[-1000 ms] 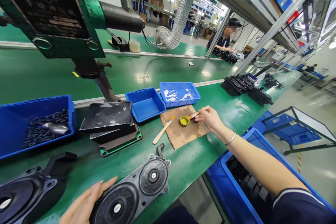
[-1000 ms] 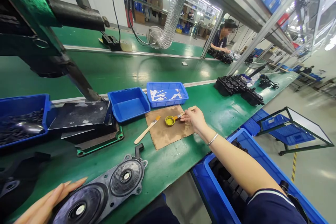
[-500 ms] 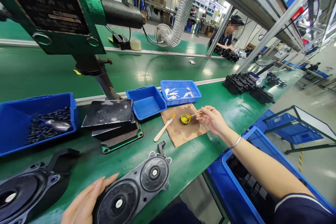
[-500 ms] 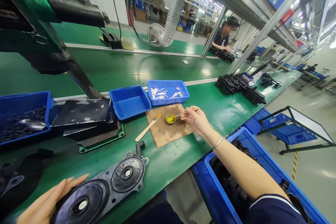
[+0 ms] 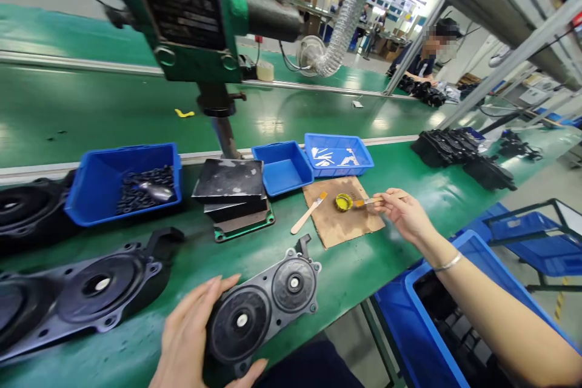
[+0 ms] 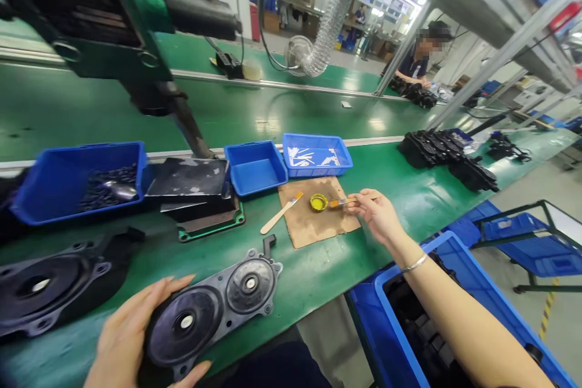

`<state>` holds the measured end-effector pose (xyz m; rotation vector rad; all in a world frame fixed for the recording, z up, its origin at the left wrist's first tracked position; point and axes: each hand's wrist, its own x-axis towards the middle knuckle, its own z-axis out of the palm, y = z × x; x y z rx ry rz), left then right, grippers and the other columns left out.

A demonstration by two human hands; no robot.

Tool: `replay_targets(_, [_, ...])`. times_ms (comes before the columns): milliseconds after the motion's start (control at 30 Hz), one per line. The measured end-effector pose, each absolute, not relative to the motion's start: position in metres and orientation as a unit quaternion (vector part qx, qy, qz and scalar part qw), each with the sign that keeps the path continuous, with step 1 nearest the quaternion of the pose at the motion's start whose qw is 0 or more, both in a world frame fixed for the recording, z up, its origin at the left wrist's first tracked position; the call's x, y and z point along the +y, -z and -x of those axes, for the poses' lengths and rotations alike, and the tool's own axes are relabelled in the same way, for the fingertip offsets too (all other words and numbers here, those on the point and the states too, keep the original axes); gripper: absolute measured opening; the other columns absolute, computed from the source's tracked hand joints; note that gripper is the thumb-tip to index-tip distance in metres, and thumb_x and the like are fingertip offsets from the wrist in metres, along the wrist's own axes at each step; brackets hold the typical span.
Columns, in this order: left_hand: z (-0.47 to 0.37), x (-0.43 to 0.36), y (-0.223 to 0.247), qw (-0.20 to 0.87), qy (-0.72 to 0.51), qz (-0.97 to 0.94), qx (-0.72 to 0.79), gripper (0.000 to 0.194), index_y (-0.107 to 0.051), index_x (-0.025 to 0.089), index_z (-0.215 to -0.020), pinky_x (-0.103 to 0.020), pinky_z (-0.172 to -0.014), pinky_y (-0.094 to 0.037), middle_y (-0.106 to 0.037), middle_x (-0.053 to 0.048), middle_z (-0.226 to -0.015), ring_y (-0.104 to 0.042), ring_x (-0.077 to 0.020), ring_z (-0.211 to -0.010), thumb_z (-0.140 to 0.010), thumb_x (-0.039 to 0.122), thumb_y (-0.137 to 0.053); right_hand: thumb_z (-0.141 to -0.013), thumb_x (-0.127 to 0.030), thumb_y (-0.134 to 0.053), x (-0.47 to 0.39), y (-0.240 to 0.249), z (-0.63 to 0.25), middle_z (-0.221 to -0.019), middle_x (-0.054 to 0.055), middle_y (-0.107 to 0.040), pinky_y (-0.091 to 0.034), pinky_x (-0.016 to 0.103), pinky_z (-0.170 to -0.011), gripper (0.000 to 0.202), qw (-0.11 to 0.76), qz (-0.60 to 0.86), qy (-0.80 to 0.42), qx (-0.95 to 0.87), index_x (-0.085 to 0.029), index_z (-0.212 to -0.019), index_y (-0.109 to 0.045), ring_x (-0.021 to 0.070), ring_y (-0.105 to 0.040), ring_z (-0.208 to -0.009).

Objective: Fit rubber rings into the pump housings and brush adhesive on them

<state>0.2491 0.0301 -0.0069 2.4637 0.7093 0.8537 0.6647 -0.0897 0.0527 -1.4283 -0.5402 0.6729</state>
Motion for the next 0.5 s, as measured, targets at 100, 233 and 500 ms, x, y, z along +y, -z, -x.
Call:
replay_targets(100, [-0.248,0.026,0.003,0.235,-0.306,-0.884,0.263,0.089,-0.020,0.020,-0.161,-0.048,-0.106,-0.048,-0.058,-0.015,-0.139,-0.047,-0.0355,-0.134,-0.090,0.047,-0.066,-0.076,-0.033,-0.089,-0.087,-0.071,-0.646,-0.088,0.003,-0.079,-0.064,0.029,-0.068,0.029,0.672,0.626,-0.283,-0.277,-0.022,-0.086,-0.065,0.0150,-0.073,-0.068])
replay_targets(233, [-0.249,0.020,0.000,0.266,-0.302,-0.869,0.287,0.084,-0.019,0.021,-0.161,-0.048,-0.111,-0.046,-0.057,-0.014,-0.143,-0.045,-0.0342,-0.139,-0.093,0.046,-0.062,-0.088,-0.031,-0.081,-0.074,-0.095,-0.595,-0.094,0.004,-0.080,-0.066,0.036,-0.075,0.018,0.603,0.608,-0.276,-0.436,-0.025,-0.091,-0.064,0.0189,-0.076,-0.076])
replay_targets(500, [-0.246,0.018,-0.002,0.292,-0.291,-0.863,0.292,0.084,-0.021,0.021,-0.160,-0.049,-0.111,-0.049,-0.058,-0.015,-0.145,-0.043,-0.0343,-0.143,-0.090,0.038,-0.065,-0.101,-0.015,-0.061,-0.039,-0.110,-0.543,-0.106,0.009,-0.079,-0.064,0.033,-0.085,0.009,0.397,0.473,-0.304,-0.725,-0.022,-0.103,-0.065,0.0180,-0.076,-0.099])
